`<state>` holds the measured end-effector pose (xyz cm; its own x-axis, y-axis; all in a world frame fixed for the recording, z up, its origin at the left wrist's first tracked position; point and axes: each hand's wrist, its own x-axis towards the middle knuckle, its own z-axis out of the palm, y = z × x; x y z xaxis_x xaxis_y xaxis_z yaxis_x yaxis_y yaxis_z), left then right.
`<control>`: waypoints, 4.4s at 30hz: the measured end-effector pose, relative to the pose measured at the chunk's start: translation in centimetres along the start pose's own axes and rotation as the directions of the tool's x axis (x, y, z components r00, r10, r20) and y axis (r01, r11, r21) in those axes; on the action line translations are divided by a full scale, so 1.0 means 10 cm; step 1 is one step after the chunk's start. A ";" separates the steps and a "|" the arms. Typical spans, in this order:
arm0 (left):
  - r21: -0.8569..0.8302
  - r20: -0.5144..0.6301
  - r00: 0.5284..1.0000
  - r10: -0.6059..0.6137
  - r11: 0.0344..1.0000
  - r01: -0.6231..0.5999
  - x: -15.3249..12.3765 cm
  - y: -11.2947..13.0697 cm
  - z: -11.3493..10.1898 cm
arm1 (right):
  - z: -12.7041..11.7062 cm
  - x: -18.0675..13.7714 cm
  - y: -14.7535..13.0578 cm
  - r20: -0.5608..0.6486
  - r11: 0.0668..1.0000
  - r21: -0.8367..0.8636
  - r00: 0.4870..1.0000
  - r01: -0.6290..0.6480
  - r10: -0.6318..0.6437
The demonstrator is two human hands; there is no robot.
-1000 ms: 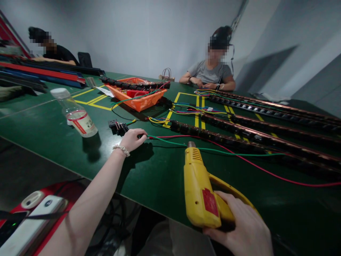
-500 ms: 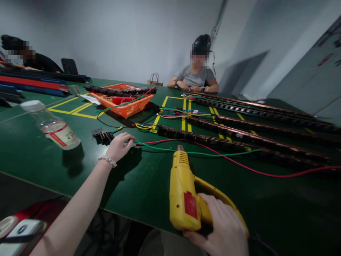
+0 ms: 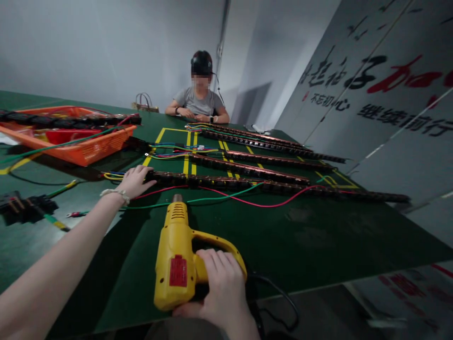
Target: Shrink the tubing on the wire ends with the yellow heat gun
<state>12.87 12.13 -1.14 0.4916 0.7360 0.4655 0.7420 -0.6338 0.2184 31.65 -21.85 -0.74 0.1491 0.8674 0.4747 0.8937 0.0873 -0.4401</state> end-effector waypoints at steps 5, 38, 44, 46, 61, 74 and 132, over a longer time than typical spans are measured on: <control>-0.019 0.026 0.999 -0.022 1.000 0.022 -0.08 -0.08 0.02 | 0.03 -0.03 0.01 -0.030 0.999 0.047 1.000 -0.003 0.005; -0.182 0.094 0.990 0.102 0.980 -0.083 -0.89 -0.11 -0.56 | -0.15 0.37 -0.28 0.454 0.998 -0.057 0.891 0.019 0.009; -0.106 0.116 0.991 0.061 0.993 -0.049 -0.83 -0.53 -0.60 | 0.06 0.34 -0.39 0.338 0.985 -0.092 0.935 0.149 -0.109; -0.045 0.109 0.994 0.029 0.999 -0.025 -0.83 -0.67 -0.65 | 0.07 0.35 -0.41 0.316 0.971 -0.126 0.936 0.203 -0.155; -0.023 0.018 0.996 0.091 0.996 -0.091 -0.87 -0.49 -0.76 | 0.37 0.41 -0.62 0.314 0.953 -0.102 0.918 0.287 -0.243; -0.241 0.276 0.954 -0.113 0.953 0.182 -0.90 -0.42 -0.78 | 0.37 0.58 -0.63 0.378 0.969 0.036 0.894 0.246 -0.241; -0.377 0.113 0.931 -0.346 0.852 0.362 -0.93 -0.58 -0.64 | 0.82 1.30 -0.95 0.708 0.844 -0.026 0.606 0.535 -0.363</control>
<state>1.07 7.49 -1.25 0.2525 0.9317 0.2611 0.6385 -0.3632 0.6786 21.60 -7.33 3.37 -0.5334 0.8408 -0.0921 0.8452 0.5255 -0.0979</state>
